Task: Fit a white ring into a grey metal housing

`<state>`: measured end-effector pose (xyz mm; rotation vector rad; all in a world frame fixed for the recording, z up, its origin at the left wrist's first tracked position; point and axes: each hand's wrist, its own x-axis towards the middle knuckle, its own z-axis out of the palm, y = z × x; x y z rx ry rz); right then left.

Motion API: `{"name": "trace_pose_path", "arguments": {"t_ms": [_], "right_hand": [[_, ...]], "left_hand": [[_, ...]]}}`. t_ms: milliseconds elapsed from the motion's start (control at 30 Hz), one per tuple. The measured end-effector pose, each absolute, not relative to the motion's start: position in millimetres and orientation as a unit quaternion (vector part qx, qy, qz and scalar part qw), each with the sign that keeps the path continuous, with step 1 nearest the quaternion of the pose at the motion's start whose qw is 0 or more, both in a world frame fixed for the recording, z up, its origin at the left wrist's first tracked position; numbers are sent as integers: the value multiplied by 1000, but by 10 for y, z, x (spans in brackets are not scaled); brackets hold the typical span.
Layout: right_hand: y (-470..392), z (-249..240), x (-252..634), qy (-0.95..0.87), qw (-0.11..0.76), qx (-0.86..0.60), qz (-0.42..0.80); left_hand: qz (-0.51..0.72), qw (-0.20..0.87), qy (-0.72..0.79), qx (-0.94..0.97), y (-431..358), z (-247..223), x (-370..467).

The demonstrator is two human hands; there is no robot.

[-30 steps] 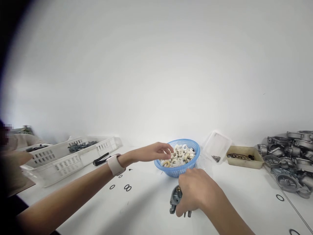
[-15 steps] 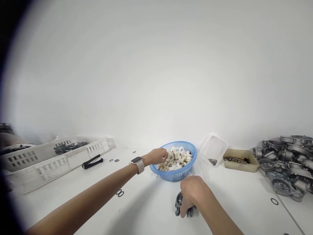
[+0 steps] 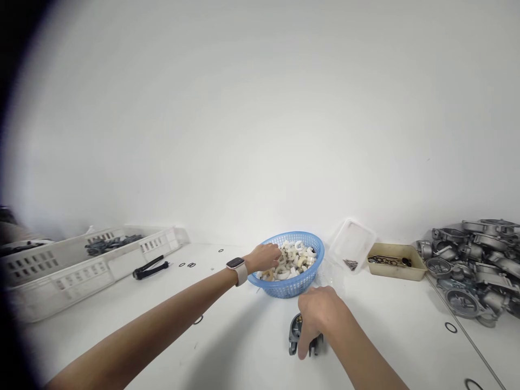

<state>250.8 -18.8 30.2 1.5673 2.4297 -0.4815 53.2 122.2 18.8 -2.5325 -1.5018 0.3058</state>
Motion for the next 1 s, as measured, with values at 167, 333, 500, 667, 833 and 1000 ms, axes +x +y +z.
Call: {"name": "trace_pose_path", "arguments": {"t_ms": [167,333,500,667,833,1000], "right_hand": [[-278,647,2869,796,20,564,-218],[-356,817,3228,783,-101,577,-210],[-455,881,3320,784,-143,580,-168],[-457,865,3317,783,-130,591,-146],[-387,832,3327,780,-122,597,-141],[-255,830,3414,764,-103,615,-164]], "left_hand": [[3,58,-472,-880,951,493,527],[-85,-37,-391,-916,326,736,602],[-116,-178,-335,-918,-169,451,746],[-156,-202,-331,-909,-194,94,822],[-178,-120,-349,-912,-199,-53,789],[-195,-119,-369,-901,-273,-228,771]]}}
